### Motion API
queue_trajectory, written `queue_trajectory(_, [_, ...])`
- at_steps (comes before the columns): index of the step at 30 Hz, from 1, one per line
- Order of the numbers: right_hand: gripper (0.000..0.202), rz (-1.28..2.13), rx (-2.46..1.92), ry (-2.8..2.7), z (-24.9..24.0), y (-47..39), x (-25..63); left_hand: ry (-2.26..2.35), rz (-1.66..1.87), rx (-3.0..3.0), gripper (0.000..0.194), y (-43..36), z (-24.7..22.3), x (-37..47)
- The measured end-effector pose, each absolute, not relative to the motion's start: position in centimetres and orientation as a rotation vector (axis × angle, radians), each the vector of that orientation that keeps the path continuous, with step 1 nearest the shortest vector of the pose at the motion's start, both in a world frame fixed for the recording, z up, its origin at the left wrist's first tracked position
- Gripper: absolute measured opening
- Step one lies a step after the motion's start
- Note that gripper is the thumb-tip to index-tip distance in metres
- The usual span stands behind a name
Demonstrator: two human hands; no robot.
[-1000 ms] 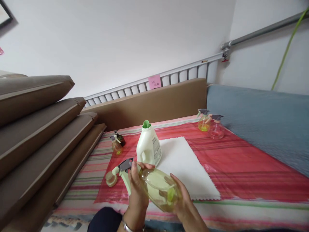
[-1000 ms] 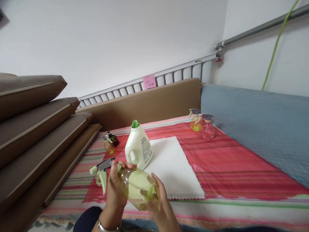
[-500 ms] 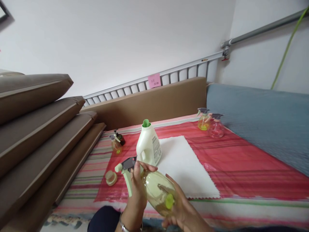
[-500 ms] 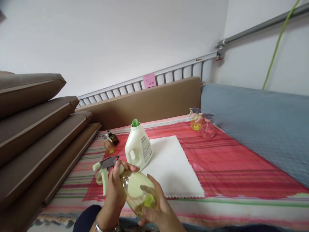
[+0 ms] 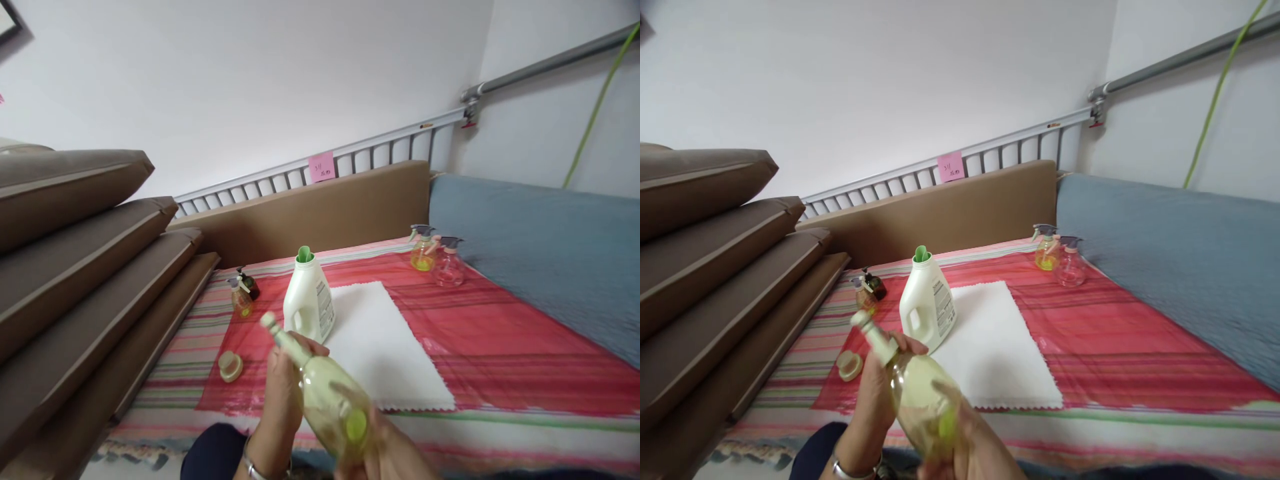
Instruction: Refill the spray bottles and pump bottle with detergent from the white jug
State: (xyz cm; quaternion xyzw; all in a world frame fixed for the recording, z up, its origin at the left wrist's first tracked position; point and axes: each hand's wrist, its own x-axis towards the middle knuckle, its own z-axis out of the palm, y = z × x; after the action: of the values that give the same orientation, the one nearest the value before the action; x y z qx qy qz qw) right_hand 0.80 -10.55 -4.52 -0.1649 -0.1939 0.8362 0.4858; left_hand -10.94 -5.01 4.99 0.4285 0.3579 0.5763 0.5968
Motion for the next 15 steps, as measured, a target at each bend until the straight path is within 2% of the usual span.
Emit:
queue_trajectory(3, [0.089, 2.318, -0.319, -0.339, -3.9, -10.63, 0.87, 0.822, 1.267, 0.96, 0.045, -4.89, 4.89, -11.23])
queue_trajectory(6, [0.078, 2.075, -0.391, -0.434, -3.46, -10.83, 0.79, 0.863, 1.316, 0.907, 0.046, -4.71, 4.72, -11.38])
queue_trajectory(9, [0.091, 1.82, -0.442, -0.542, -3.92, -10.83, 0.59, 0.877, 1.301, 0.915, 0.047, -4.43, 4.66, -11.32])
queue_trajectory(12, [0.079, 2.13, -0.356, -0.42, -4.37, -10.56, 0.47, 0.796, 1.251, 0.924, 0.04, -4.28, 4.86, -11.09])
queue_trajectory(15, [0.084, 2.29, -0.323, -0.297, -4.1, -10.41, 0.45, 0.711, 1.294, 0.913, 0.033, -4.23, 4.99, -10.97])
